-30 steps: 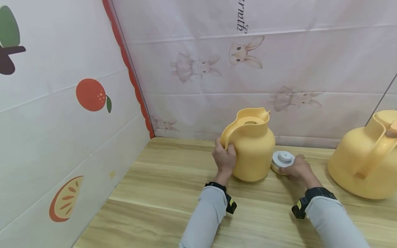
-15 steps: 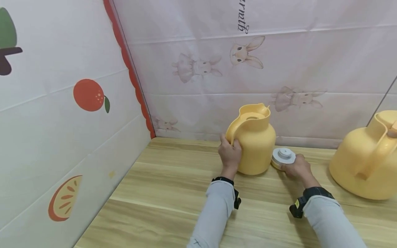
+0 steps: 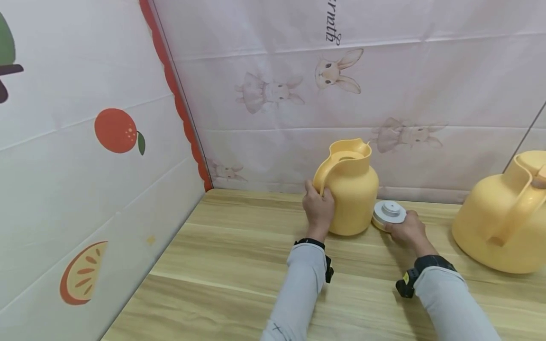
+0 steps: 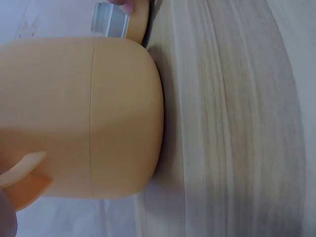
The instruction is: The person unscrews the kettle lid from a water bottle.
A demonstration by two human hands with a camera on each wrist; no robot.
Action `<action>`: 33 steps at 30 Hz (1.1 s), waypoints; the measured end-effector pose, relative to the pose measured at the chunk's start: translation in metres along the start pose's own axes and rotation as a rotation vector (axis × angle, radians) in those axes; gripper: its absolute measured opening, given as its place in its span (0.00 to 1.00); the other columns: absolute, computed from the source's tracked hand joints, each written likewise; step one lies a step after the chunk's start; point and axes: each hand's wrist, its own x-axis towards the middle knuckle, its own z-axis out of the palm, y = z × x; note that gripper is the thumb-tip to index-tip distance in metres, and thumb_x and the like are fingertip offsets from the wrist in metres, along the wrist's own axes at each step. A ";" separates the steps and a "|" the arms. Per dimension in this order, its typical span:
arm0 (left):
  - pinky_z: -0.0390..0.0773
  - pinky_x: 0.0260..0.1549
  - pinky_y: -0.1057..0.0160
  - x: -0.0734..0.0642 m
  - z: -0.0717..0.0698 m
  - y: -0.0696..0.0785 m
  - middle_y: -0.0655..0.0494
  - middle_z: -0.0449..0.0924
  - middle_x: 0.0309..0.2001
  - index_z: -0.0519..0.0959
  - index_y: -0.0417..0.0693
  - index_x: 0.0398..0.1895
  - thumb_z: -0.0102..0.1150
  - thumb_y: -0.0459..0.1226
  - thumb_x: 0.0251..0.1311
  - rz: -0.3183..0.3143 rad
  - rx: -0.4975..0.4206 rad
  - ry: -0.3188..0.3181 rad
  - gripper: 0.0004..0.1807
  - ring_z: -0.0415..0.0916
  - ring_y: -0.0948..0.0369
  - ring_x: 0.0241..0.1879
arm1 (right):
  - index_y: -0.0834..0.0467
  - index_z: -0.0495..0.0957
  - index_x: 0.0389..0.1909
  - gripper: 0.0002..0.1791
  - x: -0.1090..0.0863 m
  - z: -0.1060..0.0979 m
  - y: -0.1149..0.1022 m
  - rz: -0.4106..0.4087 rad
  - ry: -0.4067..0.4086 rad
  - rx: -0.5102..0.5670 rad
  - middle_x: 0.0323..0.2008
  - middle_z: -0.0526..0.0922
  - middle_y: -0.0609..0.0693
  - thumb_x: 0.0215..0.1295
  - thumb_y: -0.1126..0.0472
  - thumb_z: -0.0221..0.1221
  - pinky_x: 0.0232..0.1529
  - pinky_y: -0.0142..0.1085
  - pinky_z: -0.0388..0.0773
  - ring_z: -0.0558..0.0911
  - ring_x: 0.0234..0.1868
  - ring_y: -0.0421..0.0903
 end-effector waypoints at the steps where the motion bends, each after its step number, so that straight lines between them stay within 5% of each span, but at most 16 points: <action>1: 0.70 0.15 0.62 0.001 0.000 0.000 0.52 0.69 0.17 0.65 0.42 0.31 0.52 0.33 0.52 -0.003 -0.005 -0.008 0.08 0.71 0.57 0.18 | 0.79 0.54 0.54 0.41 0.000 0.000 0.000 -0.004 -0.001 -0.003 0.49 0.65 0.75 0.51 0.57 0.64 0.48 0.50 0.65 0.67 0.47 0.65; 19: 0.68 0.16 0.63 0.010 -0.004 0.002 0.57 0.67 0.19 0.64 0.45 0.29 0.52 0.36 0.52 -0.143 -0.046 -0.130 0.08 0.68 0.60 0.19 | 0.79 0.49 0.56 0.43 -0.001 0.000 0.000 0.043 -0.015 -0.013 0.49 0.62 0.77 0.53 0.55 0.63 0.44 0.48 0.67 0.67 0.46 0.64; 33: 0.68 0.20 0.63 0.012 -0.012 0.004 0.58 0.68 0.21 0.67 0.45 0.28 0.53 0.36 0.51 -0.203 -0.130 -0.208 0.06 0.67 0.61 0.22 | 0.78 0.53 0.52 0.40 -0.001 -0.002 0.002 0.018 -0.020 0.014 0.28 0.76 0.61 0.53 0.56 0.64 0.33 0.38 0.67 0.75 0.35 0.58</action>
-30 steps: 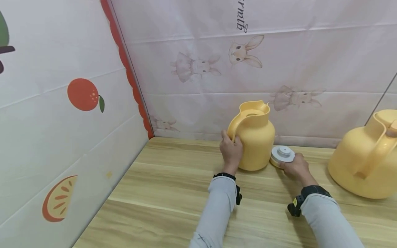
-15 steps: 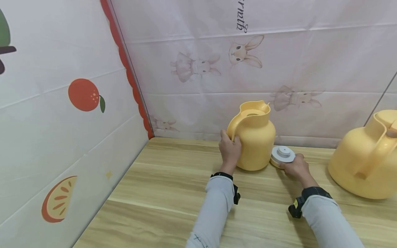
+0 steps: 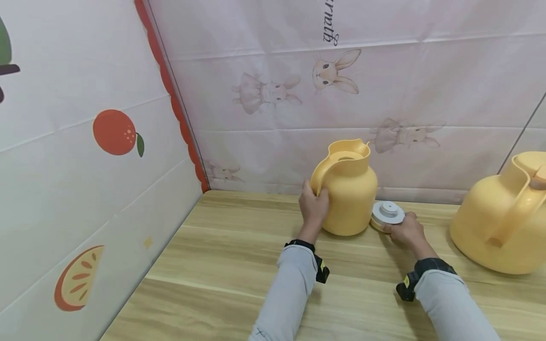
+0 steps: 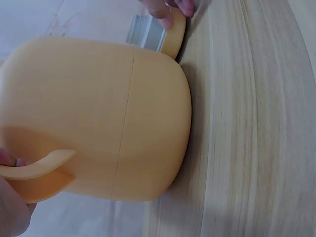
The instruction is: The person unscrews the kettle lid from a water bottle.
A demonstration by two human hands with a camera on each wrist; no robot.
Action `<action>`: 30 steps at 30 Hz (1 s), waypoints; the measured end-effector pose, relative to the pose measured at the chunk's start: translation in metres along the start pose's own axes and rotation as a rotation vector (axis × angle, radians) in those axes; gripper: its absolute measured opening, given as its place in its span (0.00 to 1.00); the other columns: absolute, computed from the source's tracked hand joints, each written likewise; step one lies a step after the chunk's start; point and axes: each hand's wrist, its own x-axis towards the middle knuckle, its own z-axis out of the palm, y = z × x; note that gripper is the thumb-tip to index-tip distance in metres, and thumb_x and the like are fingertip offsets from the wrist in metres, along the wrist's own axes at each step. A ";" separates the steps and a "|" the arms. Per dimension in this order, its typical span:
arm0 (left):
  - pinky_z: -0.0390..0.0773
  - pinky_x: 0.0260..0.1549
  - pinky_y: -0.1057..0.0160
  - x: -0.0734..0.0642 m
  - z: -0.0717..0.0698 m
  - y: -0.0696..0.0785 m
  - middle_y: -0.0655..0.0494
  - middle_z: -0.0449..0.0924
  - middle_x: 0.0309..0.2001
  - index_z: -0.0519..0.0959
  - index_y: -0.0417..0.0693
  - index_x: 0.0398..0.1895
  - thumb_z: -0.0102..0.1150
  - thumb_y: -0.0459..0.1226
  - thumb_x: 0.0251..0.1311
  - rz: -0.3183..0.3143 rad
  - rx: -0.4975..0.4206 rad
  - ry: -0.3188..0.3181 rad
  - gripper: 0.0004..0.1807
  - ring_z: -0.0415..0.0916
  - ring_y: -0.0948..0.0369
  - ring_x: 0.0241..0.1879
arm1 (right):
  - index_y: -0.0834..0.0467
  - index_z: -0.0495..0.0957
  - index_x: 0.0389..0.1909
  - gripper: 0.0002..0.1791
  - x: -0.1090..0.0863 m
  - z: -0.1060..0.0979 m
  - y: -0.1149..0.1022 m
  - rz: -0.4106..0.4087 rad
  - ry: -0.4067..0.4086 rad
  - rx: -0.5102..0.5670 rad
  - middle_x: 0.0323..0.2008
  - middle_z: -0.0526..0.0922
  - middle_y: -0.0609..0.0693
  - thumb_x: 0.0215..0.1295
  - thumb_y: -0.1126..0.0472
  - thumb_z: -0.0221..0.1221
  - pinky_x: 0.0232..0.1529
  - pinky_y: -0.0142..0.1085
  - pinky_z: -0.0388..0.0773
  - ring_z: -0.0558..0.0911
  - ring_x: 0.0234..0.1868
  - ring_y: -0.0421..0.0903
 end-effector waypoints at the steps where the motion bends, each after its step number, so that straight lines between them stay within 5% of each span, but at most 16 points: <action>1: 0.68 0.20 0.63 0.000 -0.001 0.000 0.58 0.68 0.21 0.67 0.45 0.28 0.53 0.36 0.51 -0.001 0.005 -0.012 0.06 0.68 0.61 0.22 | 0.78 0.52 0.53 0.40 0.000 0.000 0.000 0.000 -0.005 -0.003 0.29 0.76 0.61 0.53 0.56 0.63 0.33 0.38 0.67 0.75 0.35 0.58; 12: 0.71 0.31 0.60 -0.001 -0.018 -0.005 0.56 0.74 0.31 0.74 0.43 0.41 0.57 0.37 0.49 0.031 0.206 -0.167 0.15 0.71 0.58 0.32 | 0.83 0.46 0.54 0.40 -0.008 -0.004 -0.010 -0.057 -0.049 -0.092 0.48 0.62 0.81 0.59 0.57 0.57 0.51 0.57 0.64 0.66 0.50 0.72; 17: 0.70 0.38 0.57 -0.003 -0.034 -0.007 0.53 0.69 0.41 0.72 0.45 0.51 0.60 0.40 0.49 -0.020 0.352 -0.322 0.24 0.68 0.57 0.39 | 0.83 0.45 0.59 0.43 -0.012 -0.006 -0.015 -0.081 -0.044 -0.119 0.52 0.60 0.82 0.58 0.58 0.58 0.52 0.58 0.63 0.64 0.54 0.73; 22: 0.68 0.37 0.56 -0.005 -0.044 -0.011 0.53 0.65 0.40 0.70 0.45 0.53 0.62 0.44 0.50 -0.050 0.471 -0.466 0.27 0.66 0.57 0.38 | 0.81 0.45 0.61 0.44 -0.018 -0.012 -0.022 -0.113 -0.059 -0.171 0.55 0.58 0.81 0.59 0.56 0.58 0.51 0.59 0.63 0.62 0.56 0.73; 30: 0.66 0.37 0.56 -0.013 -0.050 -0.012 0.53 0.68 0.39 0.71 0.39 0.55 0.62 0.49 0.49 0.007 0.575 -0.533 0.32 0.67 0.57 0.38 | 0.82 0.47 0.61 0.43 -0.031 -0.018 -0.026 -0.178 -0.074 -0.245 0.54 0.58 0.83 0.58 0.57 0.58 0.50 0.60 0.64 0.63 0.54 0.74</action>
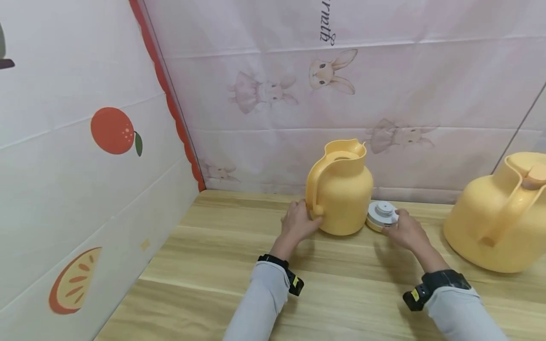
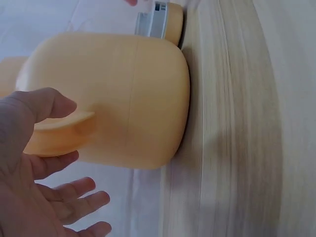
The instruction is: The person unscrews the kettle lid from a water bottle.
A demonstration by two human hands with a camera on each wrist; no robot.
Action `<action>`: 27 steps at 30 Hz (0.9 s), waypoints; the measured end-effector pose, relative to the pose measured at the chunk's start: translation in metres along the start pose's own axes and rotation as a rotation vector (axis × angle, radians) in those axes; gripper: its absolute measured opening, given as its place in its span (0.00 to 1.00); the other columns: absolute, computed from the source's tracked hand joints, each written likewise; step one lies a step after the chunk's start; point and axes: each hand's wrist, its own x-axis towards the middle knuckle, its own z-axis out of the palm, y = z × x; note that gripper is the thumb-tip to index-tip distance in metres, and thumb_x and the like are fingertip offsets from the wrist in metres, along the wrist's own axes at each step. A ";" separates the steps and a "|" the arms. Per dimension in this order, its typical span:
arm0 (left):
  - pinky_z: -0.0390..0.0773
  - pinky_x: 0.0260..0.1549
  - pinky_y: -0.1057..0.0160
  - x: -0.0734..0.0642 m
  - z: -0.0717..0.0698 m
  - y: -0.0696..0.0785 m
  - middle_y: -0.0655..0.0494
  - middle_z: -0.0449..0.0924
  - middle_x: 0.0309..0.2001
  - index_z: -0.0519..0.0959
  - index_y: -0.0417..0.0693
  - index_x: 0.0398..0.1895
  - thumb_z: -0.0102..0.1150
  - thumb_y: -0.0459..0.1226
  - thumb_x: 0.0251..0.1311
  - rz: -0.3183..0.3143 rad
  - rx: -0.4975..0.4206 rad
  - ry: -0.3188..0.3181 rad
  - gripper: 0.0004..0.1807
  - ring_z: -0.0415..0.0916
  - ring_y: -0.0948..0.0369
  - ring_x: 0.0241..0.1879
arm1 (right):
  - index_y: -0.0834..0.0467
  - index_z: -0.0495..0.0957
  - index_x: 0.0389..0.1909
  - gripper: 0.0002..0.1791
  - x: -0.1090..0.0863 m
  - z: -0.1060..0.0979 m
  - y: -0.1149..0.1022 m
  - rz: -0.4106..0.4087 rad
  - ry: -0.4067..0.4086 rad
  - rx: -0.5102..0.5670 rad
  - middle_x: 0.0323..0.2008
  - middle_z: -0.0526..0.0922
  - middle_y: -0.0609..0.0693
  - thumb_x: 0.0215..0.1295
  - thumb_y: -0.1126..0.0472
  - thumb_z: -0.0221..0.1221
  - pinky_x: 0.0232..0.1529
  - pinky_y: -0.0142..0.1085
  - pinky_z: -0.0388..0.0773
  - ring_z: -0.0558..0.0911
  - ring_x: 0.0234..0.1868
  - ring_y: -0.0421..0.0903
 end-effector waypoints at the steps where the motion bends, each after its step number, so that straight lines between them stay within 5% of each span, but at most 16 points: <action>1: 0.66 0.37 0.56 -0.002 -0.001 0.001 0.52 0.69 0.40 0.71 0.40 0.55 0.62 0.49 0.49 0.004 0.016 -0.006 0.32 0.67 0.57 0.39 | 0.83 0.48 0.61 0.43 -0.002 -0.001 0.000 -0.014 0.001 -0.009 0.54 0.58 0.83 0.58 0.57 0.58 0.49 0.60 0.64 0.63 0.54 0.74; 13: 0.64 0.41 0.44 -0.028 -0.001 0.003 0.45 0.69 0.49 0.74 0.46 0.54 0.62 0.49 0.47 0.051 0.216 -0.025 0.30 0.70 0.48 0.45 | 0.80 0.53 0.60 0.42 -0.023 0.002 -0.008 -0.126 -0.035 -0.129 0.50 0.62 0.82 0.58 0.53 0.61 0.47 0.62 0.66 0.64 0.52 0.75; 20: 0.63 0.39 0.46 -0.036 0.001 0.008 0.47 0.71 0.46 0.77 0.51 0.51 0.60 0.43 0.43 0.074 0.248 -0.021 0.26 0.69 0.51 0.39 | 0.78 0.58 0.59 0.40 -0.037 0.002 -0.017 -0.147 -0.036 -0.176 0.51 0.63 0.81 0.58 0.52 0.61 0.45 0.61 0.67 0.65 0.52 0.74; 27: 0.65 0.39 0.49 -0.047 -0.004 0.008 0.47 0.71 0.48 0.75 0.48 0.54 0.65 0.51 0.44 0.073 0.294 -0.074 0.32 0.69 0.53 0.42 | 0.76 0.61 0.58 0.38 -0.048 0.002 -0.018 -0.147 -0.025 -0.194 0.47 0.66 0.78 0.57 0.52 0.62 0.42 0.59 0.69 0.68 0.49 0.71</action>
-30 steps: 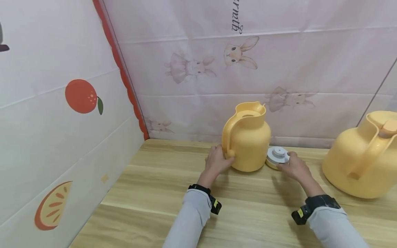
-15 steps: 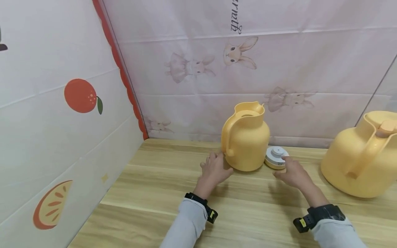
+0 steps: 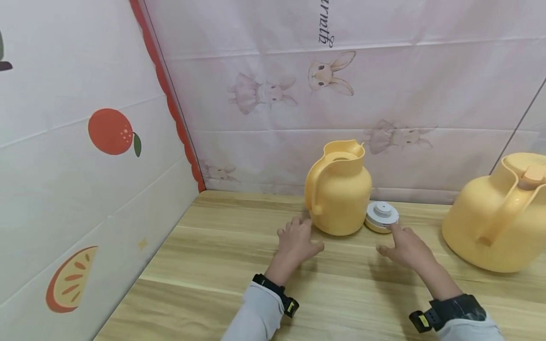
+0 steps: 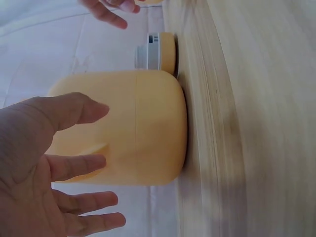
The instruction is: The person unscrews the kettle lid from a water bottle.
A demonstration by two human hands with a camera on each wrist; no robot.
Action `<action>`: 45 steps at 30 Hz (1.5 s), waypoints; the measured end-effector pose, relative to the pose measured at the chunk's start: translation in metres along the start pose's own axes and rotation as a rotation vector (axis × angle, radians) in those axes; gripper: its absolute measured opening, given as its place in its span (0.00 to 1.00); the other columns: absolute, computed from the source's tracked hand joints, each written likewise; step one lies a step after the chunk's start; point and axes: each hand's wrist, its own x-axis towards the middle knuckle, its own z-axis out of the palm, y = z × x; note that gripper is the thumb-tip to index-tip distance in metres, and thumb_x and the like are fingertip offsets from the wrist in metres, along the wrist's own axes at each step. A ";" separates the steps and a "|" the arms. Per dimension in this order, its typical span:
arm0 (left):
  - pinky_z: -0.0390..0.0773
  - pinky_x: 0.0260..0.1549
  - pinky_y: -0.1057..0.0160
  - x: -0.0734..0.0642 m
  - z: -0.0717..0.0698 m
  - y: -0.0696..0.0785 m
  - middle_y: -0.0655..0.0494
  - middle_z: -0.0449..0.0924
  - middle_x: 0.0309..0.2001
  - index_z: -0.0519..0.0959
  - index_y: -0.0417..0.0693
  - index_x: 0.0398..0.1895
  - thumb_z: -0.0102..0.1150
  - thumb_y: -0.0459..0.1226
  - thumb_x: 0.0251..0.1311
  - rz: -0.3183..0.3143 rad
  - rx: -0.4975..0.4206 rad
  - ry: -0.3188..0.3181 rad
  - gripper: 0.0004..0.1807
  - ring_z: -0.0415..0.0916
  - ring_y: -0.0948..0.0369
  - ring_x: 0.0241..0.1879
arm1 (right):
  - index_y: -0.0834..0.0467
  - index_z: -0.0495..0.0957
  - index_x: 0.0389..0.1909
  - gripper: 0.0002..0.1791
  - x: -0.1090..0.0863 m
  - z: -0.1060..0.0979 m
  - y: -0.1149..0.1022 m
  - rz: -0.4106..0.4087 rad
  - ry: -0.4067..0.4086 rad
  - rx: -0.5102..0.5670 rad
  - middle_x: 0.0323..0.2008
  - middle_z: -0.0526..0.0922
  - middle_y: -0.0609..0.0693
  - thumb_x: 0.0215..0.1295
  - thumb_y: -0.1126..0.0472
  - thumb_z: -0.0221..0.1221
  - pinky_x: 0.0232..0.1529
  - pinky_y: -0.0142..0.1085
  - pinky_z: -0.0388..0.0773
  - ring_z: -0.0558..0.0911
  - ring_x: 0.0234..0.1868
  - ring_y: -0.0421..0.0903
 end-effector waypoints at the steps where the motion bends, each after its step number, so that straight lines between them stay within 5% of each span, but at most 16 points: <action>1: 0.65 0.40 0.49 -0.001 0.000 0.000 0.47 0.71 0.49 0.75 0.48 0.54 0.65 0.52 0.44 0.000 0.000 -0.004 0.32 0.69 0.53 0.42 | 0.75 0.61 0.57 0.38 -0.001 0.000 0.000 0.004 -0.001 -0.004 0.46 0.67 0.77 0.57 0.52 0.62 0.41 0.58 0.70 0.69 0.48 0.70; 19: 0.64 0.39 0.53 -0.012 0.007 0.014 0.52 0.72 0.47 0.75 0.54 0.56 0.66 0.54 0.44 0.047 0.002 -0.063 0.33 0.69 0.54 0.45 | 0.74 0.62 0.58 0.39 -0.014 -0.003 0.010 0.027 0.028 -0.021 0.46 0.68 0.76 0.56 0.50 0.63 0.37 0.58 0.70 0.70 0.46 0.70; 30: 0.64 0.41 0.55 -0.017 0.011 0.029 0.55 0.72 0.48 0.74 0.56 0.56 0.64 0.54 0.45 0.147 0.023 -0.077 0.32 0.69 0.57 0.47 | 0.78 0.63 0.54 0.39 -0.025 -0.012 0.028 -0.007 0.078 -0.036 0.45 0.69 0.78 0.56 0.49 0.62 0.40 0.60 0.68 0.68 0.46 0.73; 37: 0.64 0.40 0.59 -0.017 0.022 0.040 0.61 0.71 0.48 0.74 0.60 0.56 0.63 0.55 0.47 0.289 0.030 -0.092 0.29 0.69 0.62 0.46 | 0.78 0.62 0.54 0.39 -0.034 -0.019 0.043 -0.002 0.108 -0.026 0.47 0.68 0.80 0.57 0.49 0.62 0.38 0.61 0.68 0.67 0.46 0.76; 45: 0.64 0.37 0.61 -0.020 0.037 0.057 0.63 0.72 0.48 0.76 0.64 0.54 0.63 0.55 0.47 0.363 0.112 -0.081 0.27 0.69 0.65 0.46 | 0.79 0.61 0.55 0.41 -0.045 -0.033 0.058 0.033 0.145 0.025 0.49 0.66 0.80 0.62 0.44 0.56 0.38 0.61 0.67 0.67 0.46 0.76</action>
